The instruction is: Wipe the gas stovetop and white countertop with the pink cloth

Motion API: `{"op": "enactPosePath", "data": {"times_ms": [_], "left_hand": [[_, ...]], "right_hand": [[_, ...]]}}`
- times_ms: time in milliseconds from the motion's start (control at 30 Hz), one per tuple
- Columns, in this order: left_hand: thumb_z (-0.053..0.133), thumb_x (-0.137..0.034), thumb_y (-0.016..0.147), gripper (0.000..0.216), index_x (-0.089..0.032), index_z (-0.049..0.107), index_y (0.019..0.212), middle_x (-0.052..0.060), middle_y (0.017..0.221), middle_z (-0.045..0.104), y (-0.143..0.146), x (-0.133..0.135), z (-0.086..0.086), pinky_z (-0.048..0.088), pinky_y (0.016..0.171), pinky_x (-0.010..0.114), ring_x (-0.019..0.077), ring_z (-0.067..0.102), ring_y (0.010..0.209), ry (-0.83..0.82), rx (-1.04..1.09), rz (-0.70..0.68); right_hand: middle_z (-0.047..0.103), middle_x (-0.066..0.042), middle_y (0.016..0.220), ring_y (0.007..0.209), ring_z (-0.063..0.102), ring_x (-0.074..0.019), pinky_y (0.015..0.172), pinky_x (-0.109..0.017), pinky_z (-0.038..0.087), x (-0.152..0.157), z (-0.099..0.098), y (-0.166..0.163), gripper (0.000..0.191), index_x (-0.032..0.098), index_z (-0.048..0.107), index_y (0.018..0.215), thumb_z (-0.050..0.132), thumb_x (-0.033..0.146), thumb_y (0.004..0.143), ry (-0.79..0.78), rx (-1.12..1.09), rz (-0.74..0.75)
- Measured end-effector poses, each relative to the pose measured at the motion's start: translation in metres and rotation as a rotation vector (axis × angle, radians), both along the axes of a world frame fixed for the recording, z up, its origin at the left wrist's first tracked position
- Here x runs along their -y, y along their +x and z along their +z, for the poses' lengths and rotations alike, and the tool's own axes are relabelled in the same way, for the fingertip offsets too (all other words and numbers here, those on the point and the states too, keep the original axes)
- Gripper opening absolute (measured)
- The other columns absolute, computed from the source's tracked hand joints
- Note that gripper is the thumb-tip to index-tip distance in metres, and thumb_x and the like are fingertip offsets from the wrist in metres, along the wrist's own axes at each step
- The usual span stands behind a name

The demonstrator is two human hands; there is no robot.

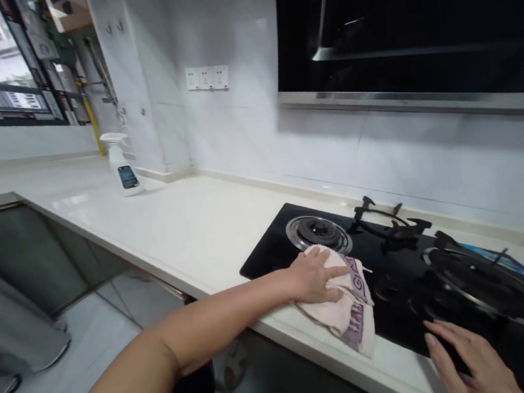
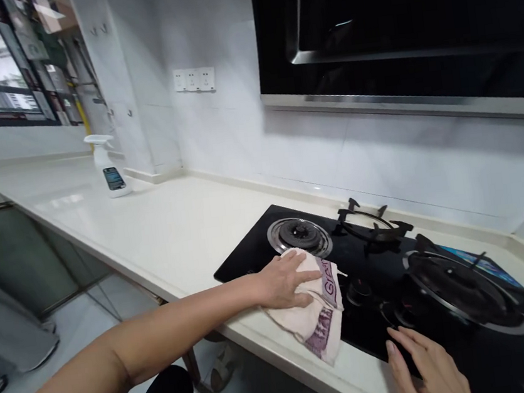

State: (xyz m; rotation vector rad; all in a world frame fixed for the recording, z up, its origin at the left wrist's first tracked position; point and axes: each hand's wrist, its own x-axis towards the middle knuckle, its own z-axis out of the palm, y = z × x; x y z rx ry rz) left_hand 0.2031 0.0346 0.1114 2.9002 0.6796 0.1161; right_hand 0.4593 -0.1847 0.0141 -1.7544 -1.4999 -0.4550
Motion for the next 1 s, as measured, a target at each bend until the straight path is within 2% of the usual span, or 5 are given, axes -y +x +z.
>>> {"op": "enactPosePath", "data": {"times_ms": [200,400,767,900,1000], "left_hand": [[0.046,-0.049,0.1,0.057,-0.035,0.051,0.155,0.013,0.166,0.044,0.072,-0.014,0.009,0.023,0.121,0.07,0.0391,0.035,0.153,0.147,-0.088,-0.031],[0.048,-0.051,0.099,0.062,-0.031,0.047,0.157,0.011,0.168,0.039,0.107,-0.025,-0.003,0.03,0.123,0.057,0.0337,0.031,0.155,0.094,-0.006,0.001],[0.052,-0.047,0.099,0.053,-0.029,0.058,0.149,0.01,0.168,0.04,0.092,-0.018,-0.013,0.035,0.124,0.054,0.0351,0.034,0.155,0.156,0.014,-0.018],[0.054,-0.046,0.099,0.052,-0.03,0.059,0.149,0.01,0.168,0.04,0.078,-0.011,-0.014,0.035,0.124,0.054,0.0349,0.034,0.155,0.174,0.048,-0.008],[0.056,-0.045,0.099,0.056,-0.033,0.054,0.154,0.009,0.17,0.037,0.055,-0.004,-0.014,0.034,0.125,0.057,0.036,0.032,0.156,0.14,0.059,-0.031]], "right_hand": [[0.074,-0.008,0.116,0.106,0.069,-0.0285,0.092,-0.044,0.051,-0.008,0.001,-0.019,0.049,0.025,0.073,0.112,0.049,0.067,0.102,0.036,0.003,0.062],[0.074,-0.01,0.115,0.107,0.068,-0.0291,0.091,-0.045,0.049,-0.007,0.004,-0.027,0.049,0.024,0.071,0.111,0.045,0.065,0.104,0.006,-0.049,0.008],[0.071,-0.011,0.126,0.118,0.064,-0.0329,0.092,-0.048,0.051,-0.005,0.001,-0.022,0.051,0.026,0.071,0.117,0.045,0.067,0.101,-0.078,-0.137,-0.015],[0.071,-0.008,0.126,0.116,0.066,-0.0322,0.079,-0.044,0.057,-0.008,-0.011,-0.002,0.05,0.029,0.074,0.116,0.052,0.069,0.097,-0.113,-0.138,0.003],[0.069,-0.01,0.129,0.118,0.064,-0.033,0.071,-0.039,0.059,-0.008,-0.019,0.01,0.05,0.029,0.077,0.117,0.059,0.069,0.093,-0.122,-0.155,-0.005]]}}
